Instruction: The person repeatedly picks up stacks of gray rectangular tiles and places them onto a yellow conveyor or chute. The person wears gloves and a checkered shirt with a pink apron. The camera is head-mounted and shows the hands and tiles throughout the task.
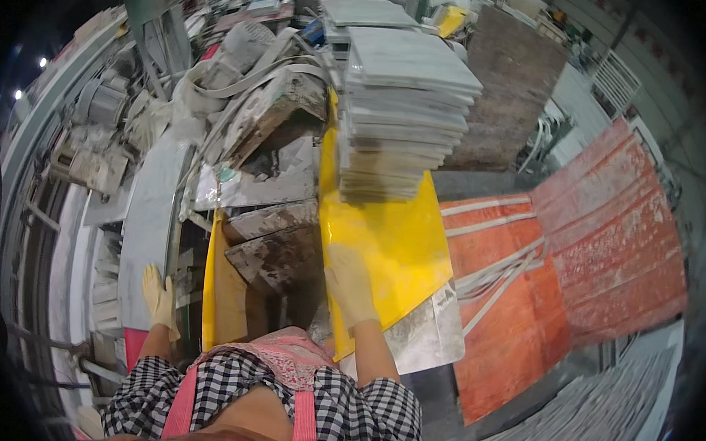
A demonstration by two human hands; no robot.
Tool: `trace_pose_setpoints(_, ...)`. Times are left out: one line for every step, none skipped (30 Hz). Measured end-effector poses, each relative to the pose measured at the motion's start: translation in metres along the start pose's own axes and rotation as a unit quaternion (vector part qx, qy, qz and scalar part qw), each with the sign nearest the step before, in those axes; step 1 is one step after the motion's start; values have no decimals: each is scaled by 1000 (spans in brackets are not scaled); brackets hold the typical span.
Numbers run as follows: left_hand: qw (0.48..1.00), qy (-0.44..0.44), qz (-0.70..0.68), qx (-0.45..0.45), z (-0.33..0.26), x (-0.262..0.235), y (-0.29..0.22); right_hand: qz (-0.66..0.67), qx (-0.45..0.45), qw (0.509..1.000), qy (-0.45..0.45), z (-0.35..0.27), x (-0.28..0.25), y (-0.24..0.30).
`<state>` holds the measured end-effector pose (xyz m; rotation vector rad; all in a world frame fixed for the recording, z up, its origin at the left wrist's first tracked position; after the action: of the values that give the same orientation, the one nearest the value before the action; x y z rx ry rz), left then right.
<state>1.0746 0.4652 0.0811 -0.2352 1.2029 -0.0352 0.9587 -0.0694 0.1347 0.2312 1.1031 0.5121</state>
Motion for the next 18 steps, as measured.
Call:
trace_pose_setpoints(1000,10,10,-11,-1,0,-2,1,-1,1000,1,0,0,-1)
trace_pose_setpoints(1000,-1,13,-3,-2,-2,-6,-3,24,999,28,-2,2,-5)
trace_pose_setpoints(1000,3,27,-14,-2,-3,-8,8,-6,1000,6,-2,-2,-2)
trace_pose_setpoints(999,4,30,-25,-4,-5,-10,15,-10,1000,6,-3,-3,-2)
trace_pose_setpoints(999,8,31,-33,-4,-6,-12,23,-11,1000,2,-3,-5,-2)
trace_pose_setpoints(999,2,30,-35,-5,-9,-15,19,-13,1000,3,-4,-6,-1)
trace_pose_setpoints(998,14,30,-44,-5,-9,-16,17,-16,1000,1,-3,-8,0)
trace_pose_setpoints(998,16,31,-50,-6,-11,-18,17,-19,1000,-3,-3,-10,1)
trace_pose_setpoints(998,13,32,-56,-6,-13,-20,14,-17,1000,2,-2,-11,2)
trace_pose_setpoints(998,21,29,-60,-7,-14,-21,12,-15,1000,7,-1,-11,3)
trace_pose_setpoints(997,25,27,-65,-7,-15,-22,9,-22,1000,8,0,-12,5)
trace_pose_setpoints(998,17,24,-62,-7,-18,-24,1,-15,1000,19,1,-12,6)
trace_pose_setpoints(997,20,31,-64,-7,-19,-25,-7,-16,999,28,2,-12,7)
trace_pose_setpoints(997,30,28,-72,-7,-19,-25,-15,-18,999,37,3,-12,7)
trace_pose_setpoints(996,37,27,-79,-7,-18,-24,-18,-17,999,42,4,-11,8)
trace_pose_setpoints(995,37,26,-84,-7,-19,-24,-21,-16,999,48,4,-11,8)
trace_pose_setpoints(995,40,26,-83,-7,-19,-24,-22,-11,998,51,4,-11,8)
trace_pose_setpoints(996,34,26,-79,-7,-20,-25,-26,-7,998,58,4,-10,8)
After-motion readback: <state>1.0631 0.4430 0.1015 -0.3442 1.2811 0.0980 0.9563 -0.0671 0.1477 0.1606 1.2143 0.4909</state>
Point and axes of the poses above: each hand's wrist, its own z-axis towards the middle knuckle, its own x-axis out of the palm, y = z × x, the point moved 6 cm from there along z, towards the middle knuckle, and after that the axes turned 9 degrees about -x, right-handed, at the moved point
